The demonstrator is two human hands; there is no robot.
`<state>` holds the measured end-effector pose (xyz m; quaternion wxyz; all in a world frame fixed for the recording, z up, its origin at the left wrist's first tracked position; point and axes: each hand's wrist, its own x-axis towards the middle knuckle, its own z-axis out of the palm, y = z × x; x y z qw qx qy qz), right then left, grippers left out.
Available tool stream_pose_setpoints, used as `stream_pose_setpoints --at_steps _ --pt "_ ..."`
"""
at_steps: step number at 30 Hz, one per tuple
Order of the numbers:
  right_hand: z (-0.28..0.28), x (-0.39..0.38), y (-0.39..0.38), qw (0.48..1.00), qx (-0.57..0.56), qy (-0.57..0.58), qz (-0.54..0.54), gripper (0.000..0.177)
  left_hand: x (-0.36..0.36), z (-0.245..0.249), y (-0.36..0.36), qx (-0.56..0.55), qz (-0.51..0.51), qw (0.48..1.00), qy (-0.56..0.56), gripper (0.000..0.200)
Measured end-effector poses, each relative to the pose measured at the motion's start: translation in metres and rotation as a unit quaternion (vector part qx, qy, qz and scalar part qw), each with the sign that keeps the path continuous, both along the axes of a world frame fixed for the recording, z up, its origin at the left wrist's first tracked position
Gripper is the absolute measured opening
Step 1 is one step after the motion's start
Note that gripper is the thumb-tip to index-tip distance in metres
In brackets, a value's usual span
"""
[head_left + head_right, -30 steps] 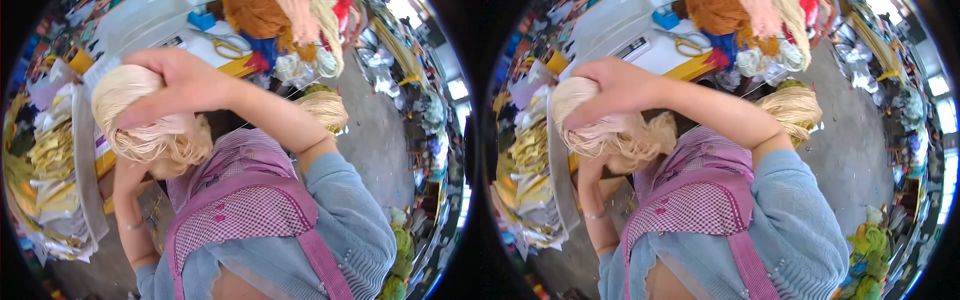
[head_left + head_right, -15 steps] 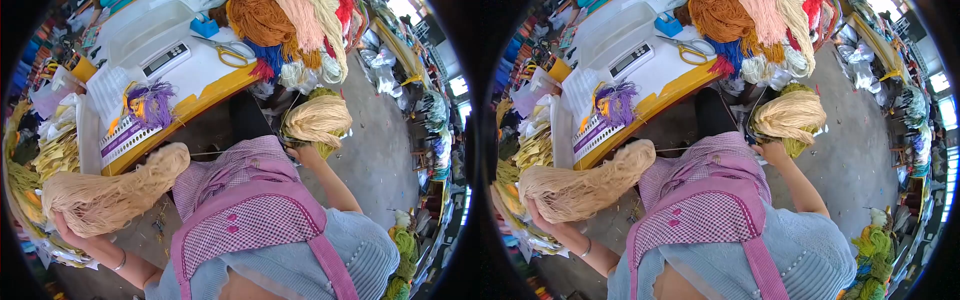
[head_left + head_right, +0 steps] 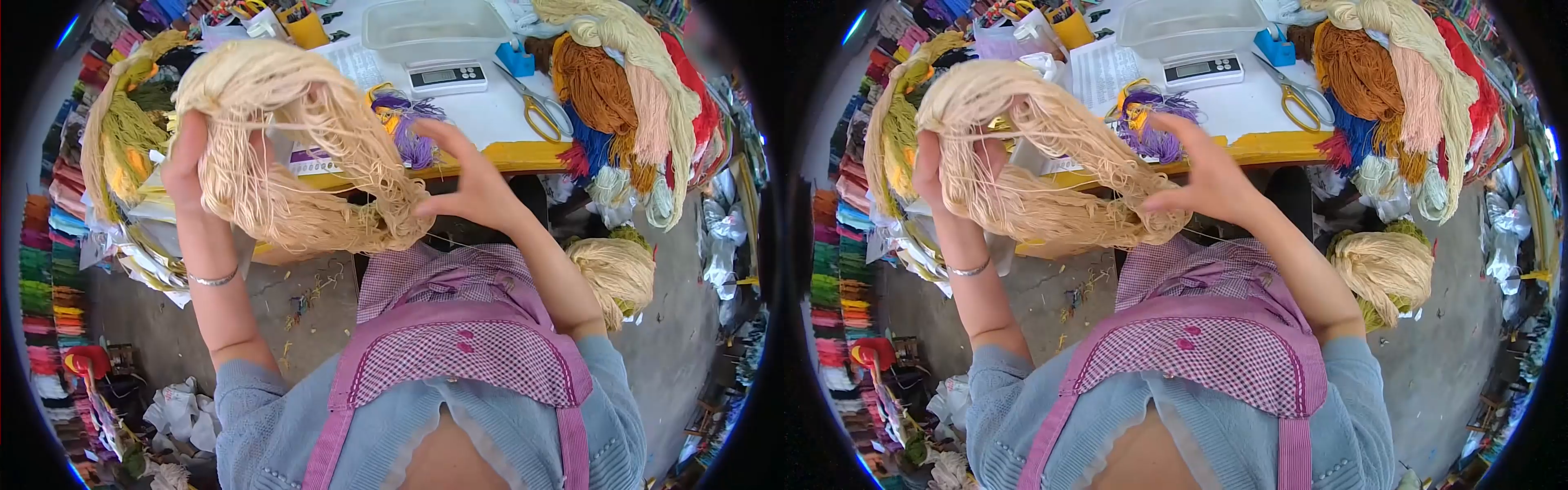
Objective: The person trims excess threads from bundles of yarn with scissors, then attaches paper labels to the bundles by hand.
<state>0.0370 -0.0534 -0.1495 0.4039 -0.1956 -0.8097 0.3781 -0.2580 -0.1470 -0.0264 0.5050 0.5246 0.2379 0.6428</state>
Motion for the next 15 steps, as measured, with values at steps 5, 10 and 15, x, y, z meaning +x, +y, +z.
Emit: stream_pose_setpoints --at_steps 5,10,15 --pt "0.007 -0.038 0.016 0.963 -0.161 -0.134 0.171 0.071 0.02 0.038 0.006 0.068 -0.069 0.994 0.041 0.073" --pt "0.013 0.012 0.034 0.89 -0.387 0.161 0.178 0.049 0.001 0.038 -0.015 0.016 0.05 0.997 0.061 0.069" --pt "0.062 0.07 0.051 0.882 -0.373 0.217 0.188 0.022 -0.011 -0.017 -0.017 -0.052 0.158 0.986 -0.017 0.065"
